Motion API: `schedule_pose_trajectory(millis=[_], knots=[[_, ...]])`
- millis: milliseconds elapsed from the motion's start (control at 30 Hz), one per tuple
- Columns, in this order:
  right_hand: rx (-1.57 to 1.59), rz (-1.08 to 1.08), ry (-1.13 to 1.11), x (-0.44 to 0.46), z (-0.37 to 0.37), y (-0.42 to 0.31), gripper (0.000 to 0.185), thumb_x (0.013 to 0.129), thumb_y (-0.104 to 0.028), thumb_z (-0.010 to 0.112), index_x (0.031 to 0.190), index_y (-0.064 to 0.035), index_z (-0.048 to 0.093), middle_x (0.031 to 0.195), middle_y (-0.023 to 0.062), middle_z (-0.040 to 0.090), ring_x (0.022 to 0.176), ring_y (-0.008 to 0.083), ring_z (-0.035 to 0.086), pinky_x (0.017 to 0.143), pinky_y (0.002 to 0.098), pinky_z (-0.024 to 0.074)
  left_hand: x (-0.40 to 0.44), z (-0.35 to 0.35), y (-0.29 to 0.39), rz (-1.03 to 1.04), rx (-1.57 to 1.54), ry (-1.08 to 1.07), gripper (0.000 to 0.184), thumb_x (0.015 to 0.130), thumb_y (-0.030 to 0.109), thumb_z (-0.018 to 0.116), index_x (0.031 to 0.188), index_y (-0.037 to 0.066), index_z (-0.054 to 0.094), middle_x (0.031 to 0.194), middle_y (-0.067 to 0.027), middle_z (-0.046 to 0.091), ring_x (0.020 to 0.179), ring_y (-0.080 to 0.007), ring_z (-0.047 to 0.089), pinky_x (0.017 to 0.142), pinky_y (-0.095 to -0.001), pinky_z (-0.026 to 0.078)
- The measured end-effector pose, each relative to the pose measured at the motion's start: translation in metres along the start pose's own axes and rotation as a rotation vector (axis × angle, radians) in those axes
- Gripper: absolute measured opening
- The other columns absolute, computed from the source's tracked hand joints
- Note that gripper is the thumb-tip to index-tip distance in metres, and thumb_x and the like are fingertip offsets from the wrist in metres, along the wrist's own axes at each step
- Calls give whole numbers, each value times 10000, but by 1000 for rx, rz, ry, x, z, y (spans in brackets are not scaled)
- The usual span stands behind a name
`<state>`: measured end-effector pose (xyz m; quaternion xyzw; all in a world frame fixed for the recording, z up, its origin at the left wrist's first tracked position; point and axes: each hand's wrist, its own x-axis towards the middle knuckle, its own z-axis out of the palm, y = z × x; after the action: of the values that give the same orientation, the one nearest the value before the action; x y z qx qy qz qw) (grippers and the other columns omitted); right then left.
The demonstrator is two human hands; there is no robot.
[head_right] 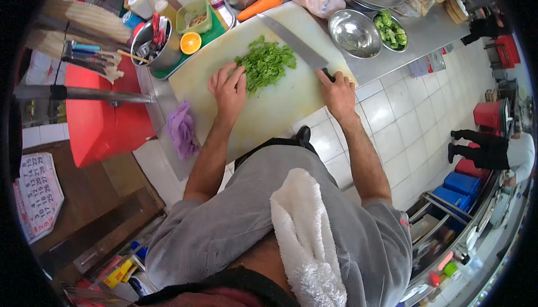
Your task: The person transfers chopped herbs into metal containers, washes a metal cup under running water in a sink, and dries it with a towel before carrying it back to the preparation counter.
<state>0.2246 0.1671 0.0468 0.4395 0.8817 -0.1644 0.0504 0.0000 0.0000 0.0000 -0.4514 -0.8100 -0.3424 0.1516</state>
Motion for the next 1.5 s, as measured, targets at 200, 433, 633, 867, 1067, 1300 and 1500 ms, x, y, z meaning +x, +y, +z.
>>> schedule_pose_trajectory(millis=[200,433,633,867,1067,1300,1500], knots=[[1058,-878,-819,-70,-96,-21,291,783,-87,692,1069,-66,643,907,95,586,780,202,569,651,299,464,0,-13,-1,-27,-76,-194,227,807,138,629,1031,119,662,1045,-57,606,993,-220,531,962,-397,292],[1213,-982,-190,-88,-142,-26,163,849,-97,630,968,12,657,787,81,617,708,184,585,658,299,467,4,-16,-1,107,-71,-118,257,813,117,611,1069,94,623,1056,-41,602,983,-219,539,956,-433,296],[1957,-1321,-198,-119,-188,-64,179,916,-136,527,900,15,622,822,144,629,742,274,571,664,359,461,2,-12,2,34,-120,-161,234,792,90,641,1025,71,640,1063,-77,607,1011,-241,530,916,-389,360],[2438,-1690,41,-148,-154,-149,330,866,-280,606,1099,-59,532,945,191,616,863,338,599,710,419,511,6,-26,11,-18,-130,-164,257,802,107,634,1055,66,634,1080,-95,601,1037,-269,508,931,-393,364],[2040,-1811,-21,-124,-186,-96,180,921,-185,533,896,-13,582,886,145,631,785,316,581,656,392,479,-2,-29,0,-59,-169,-178,252,810,118,630,1052,51,632,1076,-116,605,1021,-284,532,929,-399,373],[2165,-889,94,-111,-142,-45,168,842,-72,581,972,6,511,898,80,562,769,127,553,649,266,457,-9,-30,-9,-177,-269,-151,237,807,106,622,1029,21,632,1062,-138,606,1000,-296,550,911,-384,397],[2155,-586,155,-106,-155,-34,79,833,-46,495,910,-31,510,844,47,590,697,86,561,617,209,452,0,-34,-5,-113,-242,-146,253,814,34,604,1061,-19,607,1034,-121,597,910,-221,579,828,-324,458]])
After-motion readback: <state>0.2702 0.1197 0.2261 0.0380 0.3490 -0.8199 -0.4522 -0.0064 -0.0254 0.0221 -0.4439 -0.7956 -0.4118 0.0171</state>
